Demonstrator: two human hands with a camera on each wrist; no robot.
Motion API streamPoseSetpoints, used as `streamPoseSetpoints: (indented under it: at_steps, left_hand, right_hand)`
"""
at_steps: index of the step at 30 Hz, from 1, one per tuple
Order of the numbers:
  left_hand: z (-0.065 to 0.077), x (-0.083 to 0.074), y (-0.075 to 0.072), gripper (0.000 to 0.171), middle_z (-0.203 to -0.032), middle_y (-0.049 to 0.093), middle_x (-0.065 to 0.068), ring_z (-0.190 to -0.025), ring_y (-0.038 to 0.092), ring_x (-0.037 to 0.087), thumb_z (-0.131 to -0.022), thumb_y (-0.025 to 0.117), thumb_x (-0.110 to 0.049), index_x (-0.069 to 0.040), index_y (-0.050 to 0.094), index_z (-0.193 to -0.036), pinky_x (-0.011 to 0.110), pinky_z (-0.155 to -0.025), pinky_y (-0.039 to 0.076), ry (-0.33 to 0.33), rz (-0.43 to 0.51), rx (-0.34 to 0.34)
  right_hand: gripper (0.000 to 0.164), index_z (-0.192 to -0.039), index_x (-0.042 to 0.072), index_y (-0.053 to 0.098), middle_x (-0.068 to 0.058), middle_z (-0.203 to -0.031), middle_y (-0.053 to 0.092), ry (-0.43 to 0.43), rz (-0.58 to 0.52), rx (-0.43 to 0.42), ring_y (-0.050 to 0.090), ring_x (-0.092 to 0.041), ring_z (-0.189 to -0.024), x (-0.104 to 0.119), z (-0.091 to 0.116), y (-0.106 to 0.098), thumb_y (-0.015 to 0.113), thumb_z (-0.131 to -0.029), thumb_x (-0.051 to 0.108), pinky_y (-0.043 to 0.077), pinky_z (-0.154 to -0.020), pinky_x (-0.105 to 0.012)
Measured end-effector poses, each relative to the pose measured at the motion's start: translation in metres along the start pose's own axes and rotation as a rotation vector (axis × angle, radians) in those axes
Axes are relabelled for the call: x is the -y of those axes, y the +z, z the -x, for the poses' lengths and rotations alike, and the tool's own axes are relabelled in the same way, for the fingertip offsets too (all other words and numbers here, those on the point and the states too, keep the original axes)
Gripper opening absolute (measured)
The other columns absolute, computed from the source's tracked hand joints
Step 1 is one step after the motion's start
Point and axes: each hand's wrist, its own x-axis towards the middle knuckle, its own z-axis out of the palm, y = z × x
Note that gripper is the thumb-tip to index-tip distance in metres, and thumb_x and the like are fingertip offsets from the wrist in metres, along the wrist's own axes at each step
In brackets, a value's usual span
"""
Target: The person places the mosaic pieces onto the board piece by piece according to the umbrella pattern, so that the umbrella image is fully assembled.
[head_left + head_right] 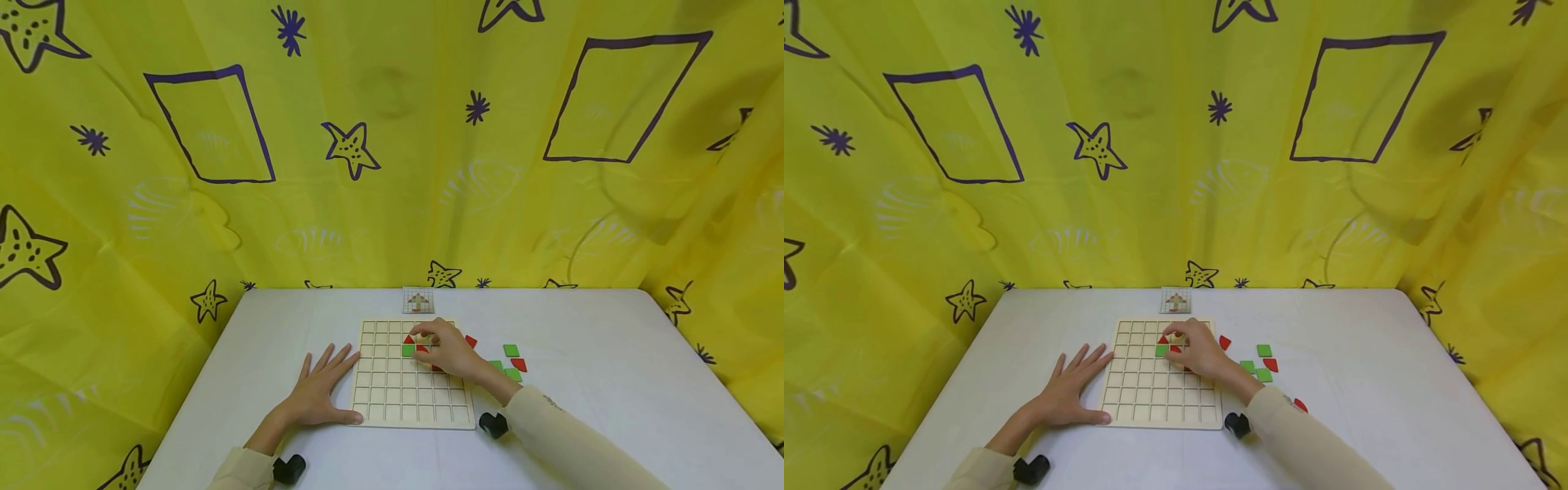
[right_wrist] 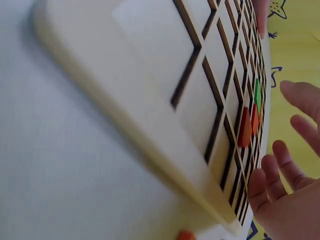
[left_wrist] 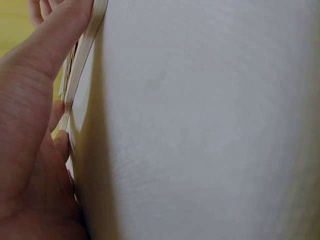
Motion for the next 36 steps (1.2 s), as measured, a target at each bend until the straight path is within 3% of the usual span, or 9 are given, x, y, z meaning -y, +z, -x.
streamPoseSetpoints:
  at_steps: [4,13,25,31,36]
  left_hand:
    - [0.001,0.000,0.000,0.116,-0.170,0.022,0.005,-0.158,0.006,0.039,-0.069,0.082,-0.071,-0.022,0.035,-0.162,0.072,-0.118,-0.007,-0.002,0.007,-0.003]
    - [0.001,-0.002,0.002,0.116,-0.170,0.025,0.008,-0.157,0.009,0.042,-0.068,0.083,-0.070,-0.020,0.037,-0.161,0.074,-0.116,-0.005,0.013,0.017,-0.030]
    - [-0.001,-0.002,0.002,0.115,-0.171,0.022,0.004,-0.158,0.006,0.038,-0.068,0.081,-0.072,-0.023,0.035,-0.162,0.073,-0.117,-0.006,-0.010,-0.005,0.004]
    - [-0.001,0.000,0.002,0.116,-0.171,0.021,0.003,-0.158,0.005,0.038,-0.068,0.080,-0.073,-0.024,0.034,-0.162,0.073,-0.117,-0.007,-0.011,0.000,0.003]
    - [0.000,0.001,0.002,0.115,-0.171,0.022,0.004,-0.158,0.005,0.039,-0.069,0.081,-0.072,-0.023,0.034,-0.162,0.072,-0.117,-0.008,-0.001,0.005,0.001]
  right_hand:
    - [0.043,-0.129,0.012,0.069,-0.009,-0.118,0.063,-0.035,0.010,0.012,0.060,-0.027,-0.102,-0.003,0.005,-0.012,0.082,-0.088,0.017,0.052,-0.087,-0.042]
    - [0.048,-0.130,0.008,0.068,-0.010,-0.120,0.065,-0.145,0.125,-0.030,0.060,-0.029,-0.098,-0.021,0.024,-0.046,0.085,-0.086,0.017,0.054,-0.079,-0.042]
    - [0.049,-0.130,0.009,0.068,-0.013,-0.122,0.066,-0.057,0.189,-0.100,0.061,-0.031,-0.102,-0.044,0.056,-0.088,0.086,-0.085,0.020,0.053,-0.079,-0.041]
    - [0.050,-0.130,0.009,0.067,-0.014,-0.123,0.065,-0.035,0.172,-0.097,0.060,-0.034,-0.103,-0.053,0.071,-0.101,0.086,-0.085,0.023,0.052,-0.084,-0.049]
    - [0.047,-0.125,0.013,0.071,-0.010,-0.124,0.063,-0.014,0.169,-0.057,0.054,-0.032,-0.106,-0.064,0.078,-0.104,0.087,-0.084,0.029,0.048,-0.086,-0.048]
